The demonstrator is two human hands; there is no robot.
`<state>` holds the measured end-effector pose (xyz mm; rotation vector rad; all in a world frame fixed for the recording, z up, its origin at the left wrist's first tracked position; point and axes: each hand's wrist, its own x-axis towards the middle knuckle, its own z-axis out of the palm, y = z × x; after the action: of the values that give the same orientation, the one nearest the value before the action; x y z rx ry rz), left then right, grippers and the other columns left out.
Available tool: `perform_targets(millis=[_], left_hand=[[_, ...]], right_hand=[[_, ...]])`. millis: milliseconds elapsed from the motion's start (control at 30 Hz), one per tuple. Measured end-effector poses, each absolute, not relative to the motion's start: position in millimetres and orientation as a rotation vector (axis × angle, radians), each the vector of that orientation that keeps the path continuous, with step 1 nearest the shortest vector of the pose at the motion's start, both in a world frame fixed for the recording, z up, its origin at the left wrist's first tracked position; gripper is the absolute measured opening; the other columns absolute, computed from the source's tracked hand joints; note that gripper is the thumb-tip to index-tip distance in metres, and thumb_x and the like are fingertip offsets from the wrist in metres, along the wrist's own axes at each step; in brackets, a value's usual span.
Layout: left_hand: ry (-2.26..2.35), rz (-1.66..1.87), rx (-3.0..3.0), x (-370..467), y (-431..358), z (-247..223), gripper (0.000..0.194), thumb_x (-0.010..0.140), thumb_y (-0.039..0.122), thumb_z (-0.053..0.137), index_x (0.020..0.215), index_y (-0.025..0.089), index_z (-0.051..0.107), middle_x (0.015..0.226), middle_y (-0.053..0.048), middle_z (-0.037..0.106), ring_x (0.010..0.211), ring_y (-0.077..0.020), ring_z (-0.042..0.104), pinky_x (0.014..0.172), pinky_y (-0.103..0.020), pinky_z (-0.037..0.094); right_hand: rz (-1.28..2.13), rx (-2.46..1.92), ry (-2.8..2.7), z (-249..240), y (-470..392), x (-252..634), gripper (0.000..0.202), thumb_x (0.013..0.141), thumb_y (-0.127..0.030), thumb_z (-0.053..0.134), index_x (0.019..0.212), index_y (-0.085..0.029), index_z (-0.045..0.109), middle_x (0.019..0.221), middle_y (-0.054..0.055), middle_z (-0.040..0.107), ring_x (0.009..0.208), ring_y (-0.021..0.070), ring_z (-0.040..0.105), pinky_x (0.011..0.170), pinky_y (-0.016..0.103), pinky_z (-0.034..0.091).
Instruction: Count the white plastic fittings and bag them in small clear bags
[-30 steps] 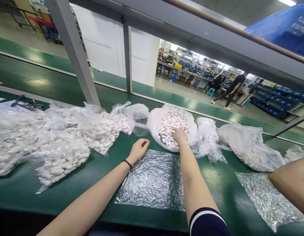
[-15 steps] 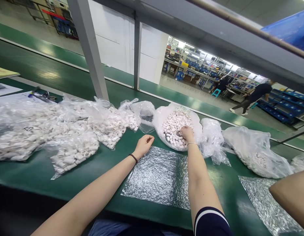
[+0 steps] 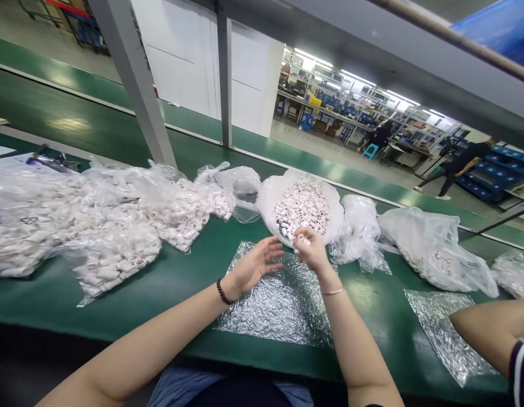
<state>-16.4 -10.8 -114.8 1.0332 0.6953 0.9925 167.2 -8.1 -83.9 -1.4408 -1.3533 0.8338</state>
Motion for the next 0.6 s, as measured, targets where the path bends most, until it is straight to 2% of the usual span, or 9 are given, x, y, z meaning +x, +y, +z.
perform_targets(millis=[67, 100, 167, 233, 333, 433, 600], left_hand=[[0.527, 0.758, 0.686, -7, -26, -112, 0.048, 0.099, 0.055, 0.033, 0.117, 0.02, 0.061, 0.104, -0.01, 0.068, 0.088, -0.0199, 0.067, 0.071, -0.034, 0.057], [0.468, 0.669, 0.507, -4, -32, -112, 0.05, 0.099, 0.056, 0.033, 0.11, 0.018, 0.064, 0.097, -0.009, 0.068, 0.083, -0.0183, 0.067, 0.069, -0.031, 0.056], [0.432, 0.579, 0.278, 2, -38, -112, 0.053, 0.098, 0.055, 0.035, 0.094, 0.013, 0.067, 0.081, -0.008, 0.067, 0.072, -0.0155, 0.066, 0.065, -0.026, 0.054], [0.446, 0.549, 0.202, 4, -41, -114, 0.053, 0.097, 0.054, 0.04, 0.086, 0.01, 0.068, 0.072, -0.008, 0.066, 0.065, -0.0147, 0.065, 0.062, -0.023, 0.053], [0.456, 0.529, 0.198, 5, -43, -119, 0.05, 0.094, 0.054, 0.047, 0.088, 0.01, 0.07, 0.072, -0.009, 0.069, 0.068, -0.0173, 0.067, 0.061, -0.025, 0.053], [0.473, 0.574, 0.169, 7, -45, -126, 0.043, 0.09, 0.052, 0.054, 0.086, 0.012, 0.07, 0.078, -0.009, 0.071, 0.076, -0.0191, 0.069, 0.069, -0.027, 0.056], [0.472, 0.645, 0.11, 12, -47, -131, 0.035, 0.091, 0.043, 0.054, 0.089, 0.012, 0.07, 0.086, -0.011, 0.072, 0.088, -0.0217, 0.07, 0.083, -0.031, 0.057]], right_hand=[[0.77, -1.371, -1.491, -94, -39, 145, 0.014, 0.065, -0.028, 0.069, 0.074, -0.021, 0.063, 0.086, 0.002, 0.06, 0.061, 0.0114, 0.056, 0.049, 0.024, 0.048], [0.604, -1.301, -1.657, -99, -51, 135, 0.008, 0.067, -0.023, 0.065, 0.075, -0.021, 0.065, 0.089, 0.003, 0.06, 0.07, 0.0139, 0.059, 0.059, 0.027, 0.052], [0.304, -1.183, -1.893, -109, -68, 121, 0.013, 0.07, -0.015, 0.06, 0.078, -0.021, 0.068, 0.092, 0.005, 0.06, 0.08, 0.0159, 0.059, 0.069, 0.029, 0.053], [0.094, -1.111, -1.997, -117, -75, 114, 0.016, 0.073, -0.013, 0.057, 0.08, -0.022, 0.068, 0.091, 0.005, 0.061, 0.08, 0.016, 0.059, 0.07, 0.029, 0.052], [-0.08, -1.044, -2.018, -125, -75, 112, 0.015, 0.075, -0.013, 0.056, 0.079, -0.022, 0.066, 0.091, 0.005, 0.062, 0.079, 0.015, 0.06, 0.068, 0.026, 0.051], [-0.234, -0.992, -2.02, -131, -72, 114, 0.014, 0.078, -0.013, 0.057, 0.082, -0.022, 0.066, 0.092, 0.005, 0.064, 0.079, 0.0142, 0.061, 0.067, 0.025, 0.051], [-0.332, -1.032, -1.995, -137, -71, 116, 0.013, 0.082, -0.016, 0.058, 0.09, -0.022, 0.067, 0.093, 0.006, 0.064, 0.083, 0.0165, 0.061, 0.069, 0.028, 0.054]])
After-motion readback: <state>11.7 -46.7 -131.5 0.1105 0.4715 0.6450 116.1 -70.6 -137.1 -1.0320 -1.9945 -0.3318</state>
